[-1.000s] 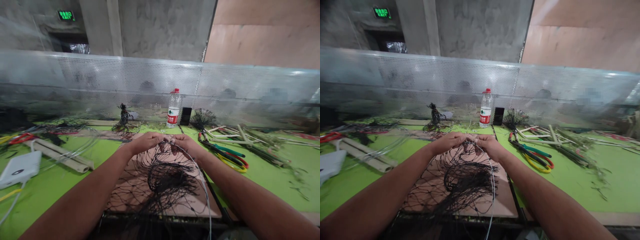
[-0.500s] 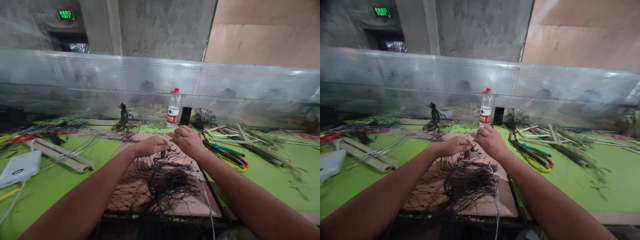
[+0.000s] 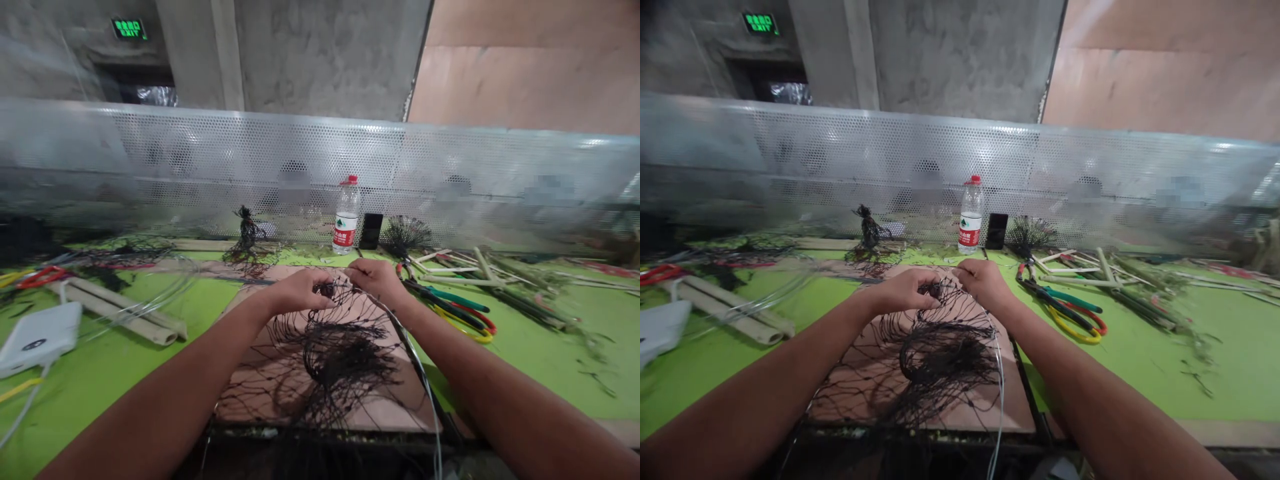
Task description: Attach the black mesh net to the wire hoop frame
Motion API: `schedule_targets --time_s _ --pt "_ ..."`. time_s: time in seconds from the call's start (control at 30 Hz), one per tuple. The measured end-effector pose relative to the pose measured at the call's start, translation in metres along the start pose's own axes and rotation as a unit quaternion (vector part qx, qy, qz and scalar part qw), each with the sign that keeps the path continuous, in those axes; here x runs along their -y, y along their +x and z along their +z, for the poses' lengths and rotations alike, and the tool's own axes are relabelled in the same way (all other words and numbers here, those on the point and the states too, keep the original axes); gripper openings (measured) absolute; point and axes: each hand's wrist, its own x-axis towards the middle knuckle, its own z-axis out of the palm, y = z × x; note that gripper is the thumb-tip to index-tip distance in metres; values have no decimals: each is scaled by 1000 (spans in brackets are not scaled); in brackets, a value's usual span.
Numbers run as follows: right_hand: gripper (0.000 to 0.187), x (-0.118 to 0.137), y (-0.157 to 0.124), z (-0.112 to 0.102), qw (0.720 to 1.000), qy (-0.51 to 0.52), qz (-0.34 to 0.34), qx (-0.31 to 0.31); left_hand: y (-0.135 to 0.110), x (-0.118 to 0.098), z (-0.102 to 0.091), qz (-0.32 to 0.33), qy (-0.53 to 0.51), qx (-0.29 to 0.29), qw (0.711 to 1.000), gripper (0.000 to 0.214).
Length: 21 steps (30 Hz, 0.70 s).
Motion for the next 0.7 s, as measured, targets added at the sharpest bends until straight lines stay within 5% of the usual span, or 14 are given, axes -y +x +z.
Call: schedule_targets --time_s 0.1,0.33,0.47,0.7 --pt "27 -4 1 5 983 155 98 15 1 1 0 -2 14 -19 1000 20" --pt "26 -4 3 9 882 425 198 51 2 0 2 -2 19 -50 999 24" --pt "24 -2 1 11 851 477 216 30 2 3 5 -10 0 -62 998 31" --pt "20 3 0 13 849 478 227 5 3 7 7 -13 8 -85 996 34"
